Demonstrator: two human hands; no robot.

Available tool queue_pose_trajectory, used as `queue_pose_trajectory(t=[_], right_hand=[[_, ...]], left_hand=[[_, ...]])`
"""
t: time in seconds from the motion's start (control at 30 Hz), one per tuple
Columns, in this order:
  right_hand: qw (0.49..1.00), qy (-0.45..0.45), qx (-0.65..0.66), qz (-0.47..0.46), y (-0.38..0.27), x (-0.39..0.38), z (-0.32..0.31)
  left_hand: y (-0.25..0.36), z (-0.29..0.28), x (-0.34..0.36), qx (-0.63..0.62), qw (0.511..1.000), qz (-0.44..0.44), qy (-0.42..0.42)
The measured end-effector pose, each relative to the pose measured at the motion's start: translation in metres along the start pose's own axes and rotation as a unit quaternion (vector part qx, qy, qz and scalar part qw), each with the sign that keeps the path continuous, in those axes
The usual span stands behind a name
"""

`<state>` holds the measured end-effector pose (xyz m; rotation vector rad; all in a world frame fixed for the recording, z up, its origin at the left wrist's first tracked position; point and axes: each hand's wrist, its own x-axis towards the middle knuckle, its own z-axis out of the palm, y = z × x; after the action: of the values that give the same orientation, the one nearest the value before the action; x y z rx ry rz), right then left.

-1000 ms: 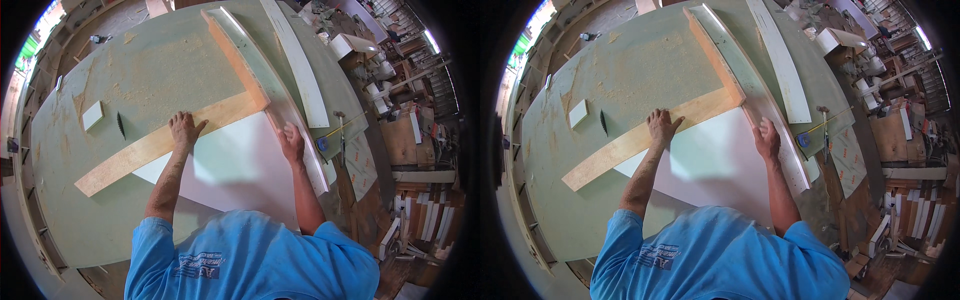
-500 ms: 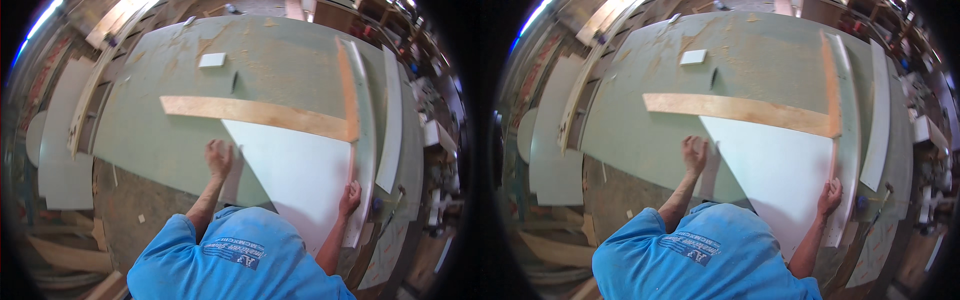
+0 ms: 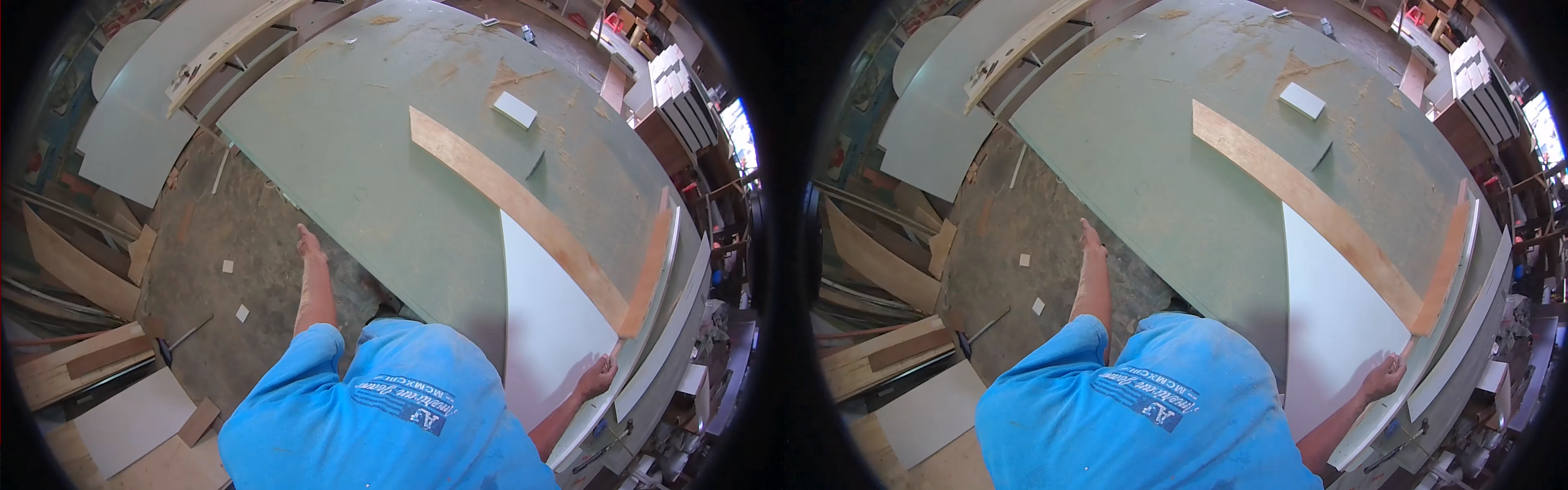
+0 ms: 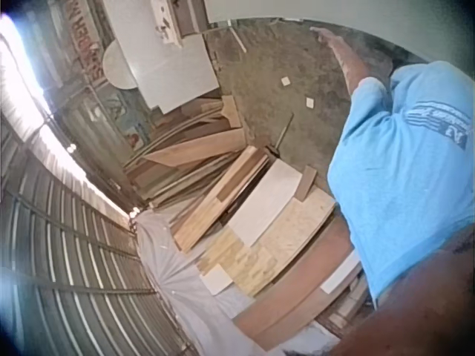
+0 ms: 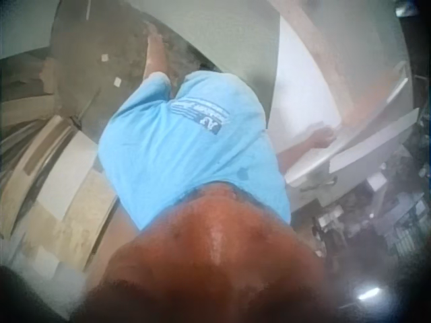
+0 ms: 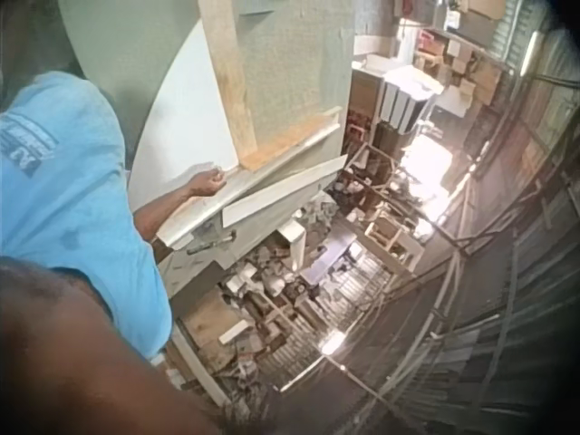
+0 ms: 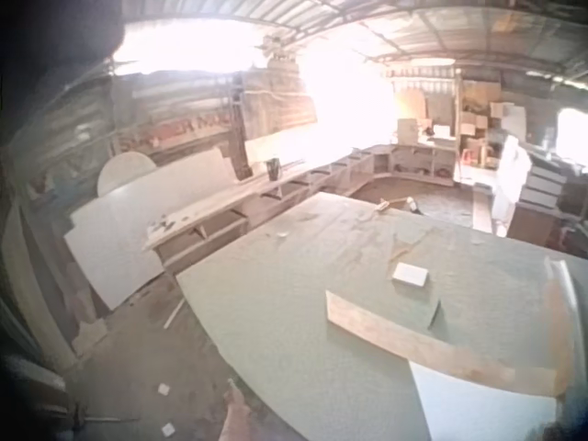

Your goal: The person assembles wooden components by placing triangular panels and strips on a workbench, checking measurements with a tape measure, and tapping the pieces into alignment using a hammer.

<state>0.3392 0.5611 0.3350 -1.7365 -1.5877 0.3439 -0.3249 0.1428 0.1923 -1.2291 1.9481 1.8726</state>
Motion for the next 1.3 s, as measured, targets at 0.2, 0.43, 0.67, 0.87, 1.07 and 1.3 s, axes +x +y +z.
queue_pose_trajectory(t=[0.2,0.43,0.67,0.87,1.07,1.3], right_hand=[[0.999,0.035,0.023,-0.015,-0.049,-0.04,0.039],[0.995,0.075,-0.011,0.068,-0.097,-0.109,0.031],[0.984,0.122,-0.089,0.098,-0.079,-0.163,-0.007],[0.984,0.114,-0.097,0.093,-0.058,-0.186,-0.028],[0.993,0.002,-0.095,0.067,-0.038,-0.22,-0.04],[0.989,-0.07,-0.126,-0.04,-0.042,-0.248,-0.038]], left_hand=[[0.082,0.034,0.11,-0.132,0.948,0.018,-0.289],[0.107,0.057,0.112,-0.136,0.948,0.024,-0.285],[0.107,0.07,0.14,-0.113,0.953,0.075,-0.272],[0.108,0.094,0.142,0.218,0.94,0.237,0.111],[0.069,0.158,-0.083,0.128,0.621,0.772,0.035],[-0.134,0.225,-0.424,0.173,0.41,0.668,-0.597]])
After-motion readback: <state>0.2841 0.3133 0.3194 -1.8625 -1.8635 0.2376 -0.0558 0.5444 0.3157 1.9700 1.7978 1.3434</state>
